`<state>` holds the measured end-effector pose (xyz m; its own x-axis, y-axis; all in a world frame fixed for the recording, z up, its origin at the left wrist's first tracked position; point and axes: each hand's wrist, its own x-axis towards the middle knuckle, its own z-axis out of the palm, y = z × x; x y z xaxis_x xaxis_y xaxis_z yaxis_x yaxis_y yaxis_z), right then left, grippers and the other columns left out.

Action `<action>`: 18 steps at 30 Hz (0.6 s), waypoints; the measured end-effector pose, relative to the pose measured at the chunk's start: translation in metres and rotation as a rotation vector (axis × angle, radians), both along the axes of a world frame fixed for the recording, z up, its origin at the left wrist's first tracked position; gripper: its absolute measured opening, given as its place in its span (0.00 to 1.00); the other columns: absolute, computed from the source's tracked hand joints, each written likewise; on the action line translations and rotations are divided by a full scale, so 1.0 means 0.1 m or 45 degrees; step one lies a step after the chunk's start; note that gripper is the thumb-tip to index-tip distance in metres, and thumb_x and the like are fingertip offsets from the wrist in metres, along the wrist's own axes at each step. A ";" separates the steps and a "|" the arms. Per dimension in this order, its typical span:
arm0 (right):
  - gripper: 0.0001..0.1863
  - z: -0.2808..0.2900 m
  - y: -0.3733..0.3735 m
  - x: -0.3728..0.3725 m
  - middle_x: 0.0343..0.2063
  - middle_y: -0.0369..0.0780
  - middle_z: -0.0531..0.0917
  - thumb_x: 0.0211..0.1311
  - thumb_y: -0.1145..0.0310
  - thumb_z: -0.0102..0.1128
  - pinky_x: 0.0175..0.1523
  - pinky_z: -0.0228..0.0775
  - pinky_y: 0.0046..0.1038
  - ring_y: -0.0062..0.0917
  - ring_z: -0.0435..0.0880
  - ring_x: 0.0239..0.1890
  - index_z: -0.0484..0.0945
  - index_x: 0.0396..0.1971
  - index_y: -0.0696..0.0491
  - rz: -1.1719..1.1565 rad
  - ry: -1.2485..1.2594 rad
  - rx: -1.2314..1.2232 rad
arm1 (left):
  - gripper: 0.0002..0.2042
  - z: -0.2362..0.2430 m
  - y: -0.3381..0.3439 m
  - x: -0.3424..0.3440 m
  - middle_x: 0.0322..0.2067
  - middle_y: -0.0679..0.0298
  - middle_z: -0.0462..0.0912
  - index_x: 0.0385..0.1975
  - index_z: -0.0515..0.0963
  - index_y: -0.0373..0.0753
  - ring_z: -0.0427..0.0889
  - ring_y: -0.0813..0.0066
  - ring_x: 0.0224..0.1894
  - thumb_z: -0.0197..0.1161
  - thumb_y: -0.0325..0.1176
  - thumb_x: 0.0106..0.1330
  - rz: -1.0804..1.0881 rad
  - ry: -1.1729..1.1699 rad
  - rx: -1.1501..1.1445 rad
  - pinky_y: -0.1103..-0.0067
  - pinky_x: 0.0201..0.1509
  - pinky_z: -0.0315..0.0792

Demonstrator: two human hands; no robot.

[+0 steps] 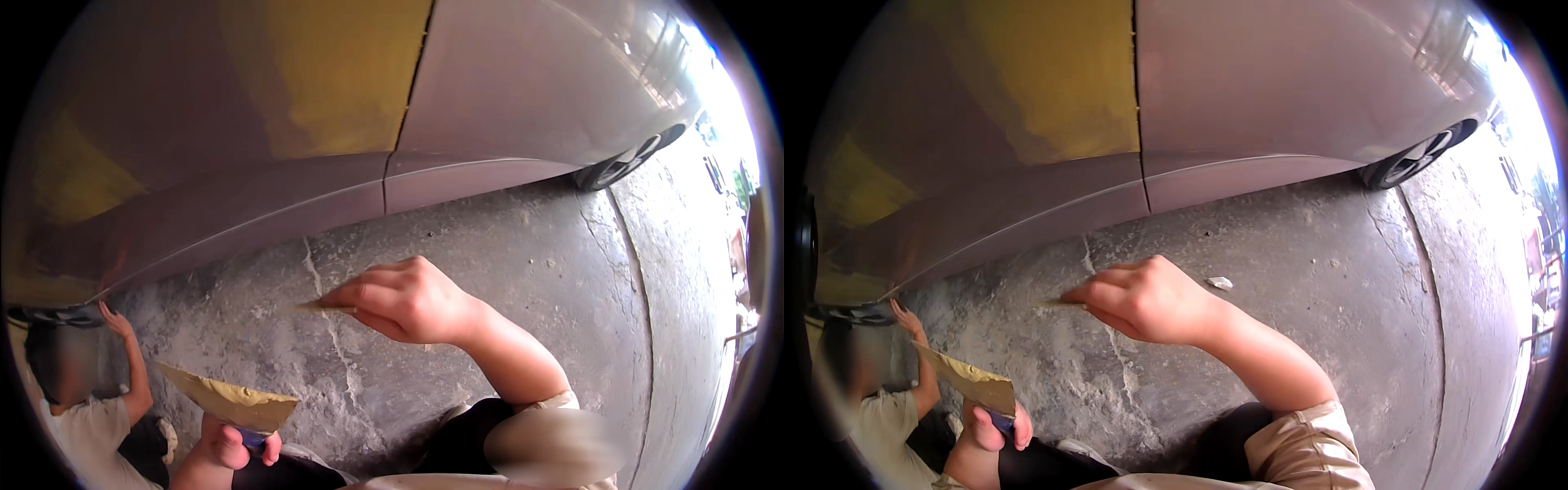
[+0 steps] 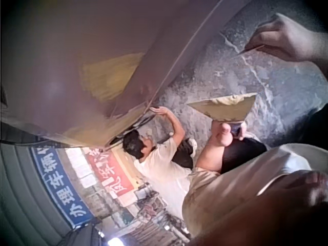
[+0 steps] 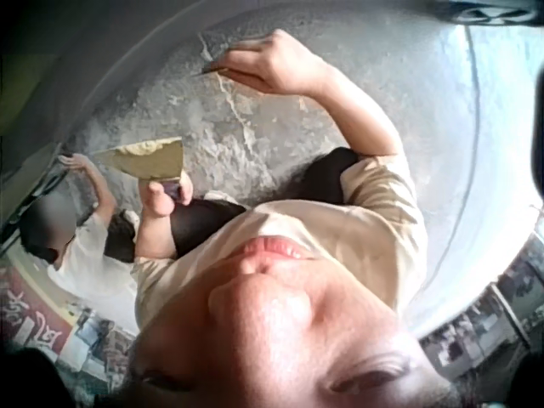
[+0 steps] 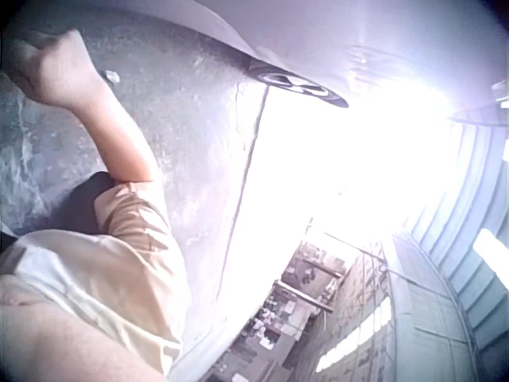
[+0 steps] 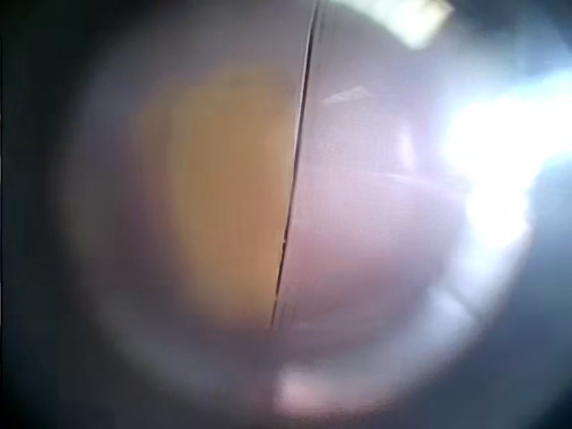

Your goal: The person applies a yellowish body filler to the side panel of a car using a putty knife and a sanding block. They spread the filler over a section of the door and then smooth it with the sanding block. Another person is visible working on the same vehicle nearby.

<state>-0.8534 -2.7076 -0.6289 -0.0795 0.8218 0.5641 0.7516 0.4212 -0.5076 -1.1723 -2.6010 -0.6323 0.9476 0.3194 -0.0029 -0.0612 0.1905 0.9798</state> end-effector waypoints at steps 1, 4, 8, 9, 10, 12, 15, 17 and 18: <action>0.12 0.07 -0.03 0.03 0.30 0.42 0.83 0.54 0.77 0.61 0.32 0.76 0.27 0.29 0.84 0.30 0.79 0.41 0.56 -0.128 0.099 -0.002 | 0.35 0.04 0.00 0.03 0.09 0.56 0.70 0.44 0.62 0.25 0.71 0.69 0.07 0.43 0.62 0.67 0.027 0.057 0.033 0.76 0.10 0.68; 0.09 0.03 -0.03 0.12 0.29 0.36 0.83 0.64 0.73 0.56 0.33 0.71 0.20 0.16 0.79 0.29 0.77 0.42 0.60 -0.429 0.712 0.133 | 0.36 -0.08 0.04 -0.04 0.15 0.51 0.77 0.46 0.65 0.22 0.74 0.69 0.11 0.49 0.61 0.66 0.039 0.059 -0.140 0.78 0.14 0.69; 0.09 0.04 0.10 0.17 0.32 0.32 0.81 0.68 0.69 0.53 0.39 0.71 0.19 0.13 0.78 0.33 0.75 0.40 0.60 -0.450 1.547 0.231 | 0.36 -0.03 -0.01 -0.02 0.16 0.51 0.77 0.39 0.69 0.21 0.75 0.68 0.12 0.50 0.62 0.65 0.068 0.133 -0.172 0.78 0.15 0.69; 0.10 0.05 0.10 0.19 0.33 0.32 0.81 0.69 0.68 0.52 0.40 0.71 0.19 0.13 0.78 0.34 0.75 0.41 0.60 -0.441 1.650 0.225 | 0.36 -0.02 -0.02 -0.02 0.16 0.51 0.77 0.39 0.69 0.21 0.75 0.68 0.12 0.50 0.62 0.65 0.062 0.143 -0.162 0.78 0.15 0.69; 0.11 0.04 0.10 0.19 0.33 0.32 0.81 0.69 0.67 0.52 0.41 0.71 0.19 0.13 0.78 0.34 0.76 0.41 0.59 -0.434 1.745 0.212 | 0.36 -0.01 -0.03 -0.02 0.16 0.51 0.77 0.39 0.69 0.21 0.75 0.68 0.13 0.50 0.62 0.65 0.057 0.153 -0.152 0.78 0.15 0.70; 0.12 0.03 0.14 0.20 0.33 0.33 0.81 0.69 0.64 0.53 0.41 0.71 0.20 0.14 0.78 0.35 0.76 0.41 0.58 -0.422 1.928 0.184 | 0.36 -0.04 -0.01 -0.02 0.16 0.52 0.77 0.39 0.69 0.22 0.75 0.68 0.13 0.50 0.62 0.65 0.029 0.169 -0.155 0.78 0.15 0.70; 0.16 -0.05 0.16 0.22 0.37 0.36 0.81 0.69 0.60 0.52 0.40 0.75 0.25 0.19 0.80 0.37 0.75 0.46 0.58 -0.455 2.072 0.084 | 0.36 -0.07 0.02 0.00 0.14 0.53 0.75 0.39 0.68 0.22 0.74 0.69 0.11 0.48 0.62 0.65 -0.023 0.188 -0.132 0.77 0.14 0.70; 0.18 -0.01 0.16 0.18 0.38 0.37 0.80 0.68 0.58 0.52 0.41 0.75 0.26 0.21 0.81 0.37 0.74 0.47 0.57 -0.456 2.210 0.067 | 0.37 -0.04 -0.01 0.06 0.10 0.56 0.71 0.38 0.65 0.22 0.71 0.69 0.08 0.44 0.64 0.66 -0.036 0.200 -0.050 0.76 0.12 0.69; 0.19 0.00 0.16 0.17 0.38 0.38 0.80 0.68 0.58 0.52 0.41 0.76 0.27 0.21 0.81 0.37 0.73 0.48 0.57 -0.453 2.280 0.056 | 0.37 -0.04 -0.01 0.07 0.10 0.56 0.72 0.37 0.66 0.22 0.72 0.69 0.08 0.44 0.64 0.66 -0.044 0.209 -0.043 0.77 0.11 0.69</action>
